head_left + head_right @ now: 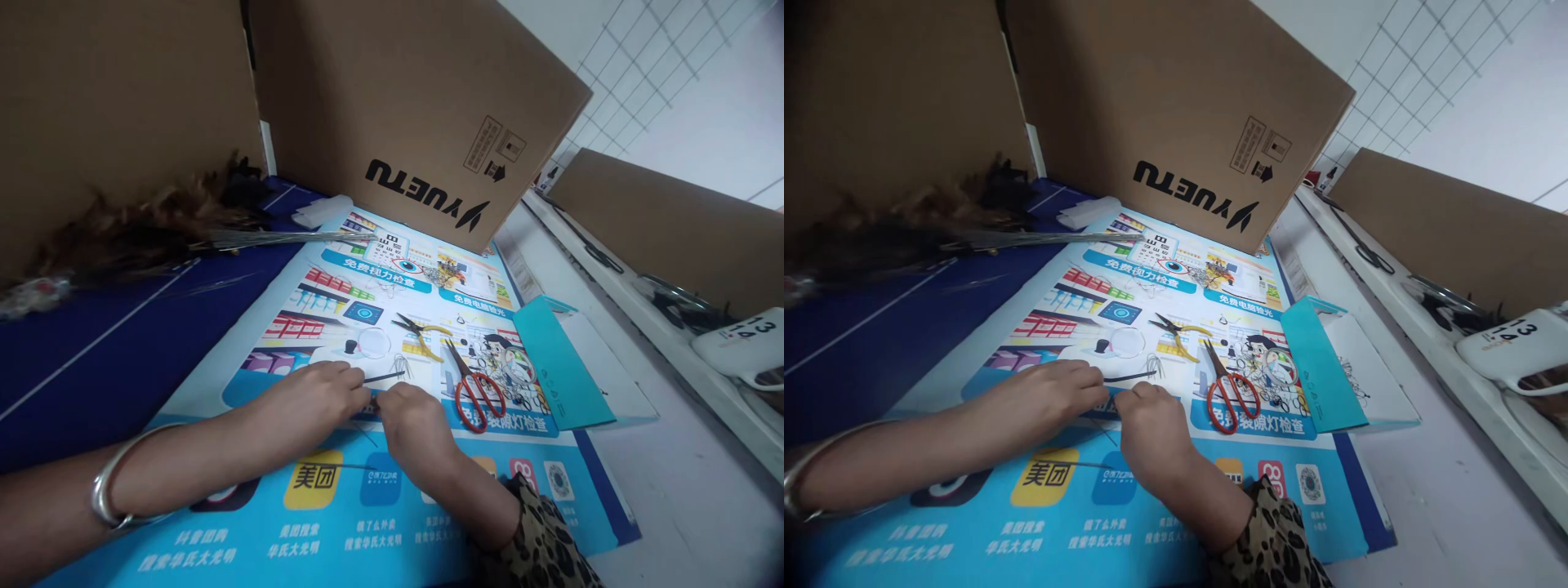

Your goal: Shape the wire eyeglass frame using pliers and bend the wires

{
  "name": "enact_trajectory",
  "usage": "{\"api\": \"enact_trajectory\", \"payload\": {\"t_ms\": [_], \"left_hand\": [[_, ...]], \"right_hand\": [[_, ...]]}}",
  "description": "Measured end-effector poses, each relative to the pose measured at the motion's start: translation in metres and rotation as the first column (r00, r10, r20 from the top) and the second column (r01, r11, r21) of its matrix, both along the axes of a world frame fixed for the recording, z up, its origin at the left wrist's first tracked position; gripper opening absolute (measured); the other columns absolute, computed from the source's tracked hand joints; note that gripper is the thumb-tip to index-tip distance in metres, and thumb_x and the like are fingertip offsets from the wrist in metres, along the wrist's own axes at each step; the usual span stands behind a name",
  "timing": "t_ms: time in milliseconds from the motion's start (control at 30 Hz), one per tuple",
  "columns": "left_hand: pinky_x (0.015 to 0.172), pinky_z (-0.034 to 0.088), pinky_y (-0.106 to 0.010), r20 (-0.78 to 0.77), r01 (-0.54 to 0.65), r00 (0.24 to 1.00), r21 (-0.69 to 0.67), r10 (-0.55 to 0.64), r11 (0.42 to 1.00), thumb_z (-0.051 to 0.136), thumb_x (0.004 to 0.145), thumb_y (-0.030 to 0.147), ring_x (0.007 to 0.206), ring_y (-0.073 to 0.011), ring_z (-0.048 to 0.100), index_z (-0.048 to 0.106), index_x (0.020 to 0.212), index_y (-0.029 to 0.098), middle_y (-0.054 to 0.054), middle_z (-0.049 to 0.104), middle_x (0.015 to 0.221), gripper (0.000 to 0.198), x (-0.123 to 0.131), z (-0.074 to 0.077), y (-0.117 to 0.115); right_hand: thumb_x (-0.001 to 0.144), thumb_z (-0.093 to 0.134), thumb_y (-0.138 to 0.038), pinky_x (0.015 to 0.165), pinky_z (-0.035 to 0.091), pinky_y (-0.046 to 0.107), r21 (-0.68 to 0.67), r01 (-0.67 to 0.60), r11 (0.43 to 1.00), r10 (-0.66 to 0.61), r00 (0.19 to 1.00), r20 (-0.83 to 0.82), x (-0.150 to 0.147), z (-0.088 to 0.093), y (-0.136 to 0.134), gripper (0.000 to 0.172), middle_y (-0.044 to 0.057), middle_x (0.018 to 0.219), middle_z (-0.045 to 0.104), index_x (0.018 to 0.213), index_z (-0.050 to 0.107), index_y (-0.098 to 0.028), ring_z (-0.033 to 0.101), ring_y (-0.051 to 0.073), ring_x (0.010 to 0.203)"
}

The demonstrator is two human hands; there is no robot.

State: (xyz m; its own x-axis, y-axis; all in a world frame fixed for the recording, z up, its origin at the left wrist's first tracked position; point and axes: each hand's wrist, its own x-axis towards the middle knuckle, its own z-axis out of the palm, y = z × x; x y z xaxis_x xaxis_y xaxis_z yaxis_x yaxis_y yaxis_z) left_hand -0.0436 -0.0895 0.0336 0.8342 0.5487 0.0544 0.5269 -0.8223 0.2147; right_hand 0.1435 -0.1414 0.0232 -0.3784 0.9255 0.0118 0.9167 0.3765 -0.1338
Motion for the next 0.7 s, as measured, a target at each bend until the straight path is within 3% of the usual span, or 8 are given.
{"api": "enact_trajectory", "payload": {"t_ms": [100, 167, 267, 333, 400, 467, 600, 700], "left_hand": [[0.073, 0.047, -0.036, 0.083, -0.037, 0.996, -0.018, 0.038, 0.999, 0.051, 0.088, 0.001, 0.084, -0.0251, 0.064, 0.069, 0.087, 0.017, -0.007, 0.068, 0.089, 0.024, -0.003, -0.006, 0.005], [0.073, 0.047, -0.035, 0.154, -0.076, 0.985, -0.043, 0.082, 0.996, 0.047, 0.09, 0.003, 0.083, -0.0242, 0.064, 0.07, 0.089, 0.018, -0.007, 0.068, 0.089, 0.027, -0.005, -0.011, 0.008], [0.074, 0.046, -0.032, 0.31, -0.115, 0.937, -0.169, 0.164, 0.979, 0.046, 0.092, 0.01, 0.085, -0.0221, 0.065, 0.071, 0.091, 0.018, -0.006, 0.07, 0.089, 0.026, -0.006, -0.018, 0.013], [0.074, 0.046, -0.029, 0.412, -0.119, 0.878, -0.307, 0.244, 0.944, 0.049, 0.091, 0.016, 0.084, -0.0199, 0.065, 0.071, 0.089, 0.019, -0.004, 0.071, 0.087, 0.023, -0.004, -0.02, 0.016], [0.071, 0.045, -0.027, 0.465, -0.118, 0.809, -0.47, 0.359, 0.875, 0.054, 0.088, 0.022, 0.079, -0.0183, 0.065, 0.072, 0.082, 0.02, -0.002, 0.071, 0.082, 0.019, -0.001, -0.021, 0.018], [0.065, 0.043, -0.027, 0.466, -0.091, 0.745, -0.637, 0.477, 0.765, 0.061, 0.082, 0.027, 0.072, -0.0175, 0.062, 0.071, 0.075, 0.02, -0.001, 0.07, 0.075, 0.015, 0.002, -0.022, 0.018], [0.057, 0.038, -0.026, 0.431, 0.052, 0.629, -0.854, 0.647, 0.518, 0.068, 0.075, 0.034, 0.059, -0.0144, 0.053, 0.07, 0.072, 0.019, 0.001, 0.064, 0.064, 0.015, 0.008, -0.023, 0.013], [0.057, 0.036, -0.025, 0.424, 0.145, 0.561, -0.896, 0.711, 0.42, 0.071, 0.074, 0.036, 0.058, -0.0128, 0.048, 0.068, 0.072, 0.018, 0.003, 0.059, 0.062, 0.018, 0.012, -0.022, 0.007]], "right_hand": [[0.092, 0.054, -0.012, 0.074, 0.046, 0.026, -0.005, 0.037, 0.999, -0.037, 0.971, -0.236, 0.002, 0.001, 0.004, 0.017, 0.006, 0.088, 0.07, 0.088, 0.069, -0.017, 0.063, 0.018, 0.085], [0.091, 0.055, -0.013, 0.076, 0.047, 0.025, -0.021, 0.079, 0.997, -0.08, 0.9, -0.429, 0.003, 0.001, 0.006, 0.017, 0.004, 0.088, 0.071, 0.087, 0.071, -0.019, 0.064, 0.017, 0.085], [0.084, 0.061, -0.015, 0.072, 0.048, 0.025, -0.124, 0.156, 0.98, -0.198, 0.722, -0.663, 0.004, -0.002, 0.009, 0.012, 0.001, 0.081, 0.07, 0.08, 0.072, -0.021, 0.063, 0.016, 0.078], [0.081, 0.065, -0.02, 0.066, 0.049, 0.026, -0.259, 0.161, 0.952, -0.305, 0.549, -0.778, 0.003, -0.006, 0.011, 0.007, -0.001, 0.073, 0.068, 0.081, 0.072, -0.021, 0.062, 0.015, 0.069], [0.078, 0.069, -0.026, 0.06, 0.049, 0.026, -0.39, 0.116, 0.914, -0.404, 0.359, -0.841, 0.002, -0.009, 0.013, 0.007, -0.003, 0.064, 0.064, 0.081, 0.071, -0.021, 0.059, 0.014, 0.06], [0.075, 0.072, -0.029, 0.059, 0.05, 0.026, -0.457, 0.073, 0.886, -0.461, 0.219, -0.86, 0.001, -0.01, 0.014, 0.011, -0.003, 0.059, 0.063, 0.08, 0.071, -0.019, 0.059, 0.014, 0.056], [0.072, 0.076, -0.03, 0.058, 0.051, 0.025, -0.497, 0.074, 0.865, -0.502, 0.083, -0.861, -0.002, -0.006, 0.014, 0.015, -0.003, 0.062, 0.065, 0.079, 0.07, -0.018, 0.061, 0.012, 0.055], [0.071, 0.077, -0.03, 0.057, 0.051, 0.024, -0.514, 0.066, 0.855, -0.516, 0.013, -0.857, -0.006, -0.005, 0.014, 0.017, -0.003, 0.064, 0.066, 0.078, 0.07, -0.017, 0.062, 0.011, 0.054]]}}
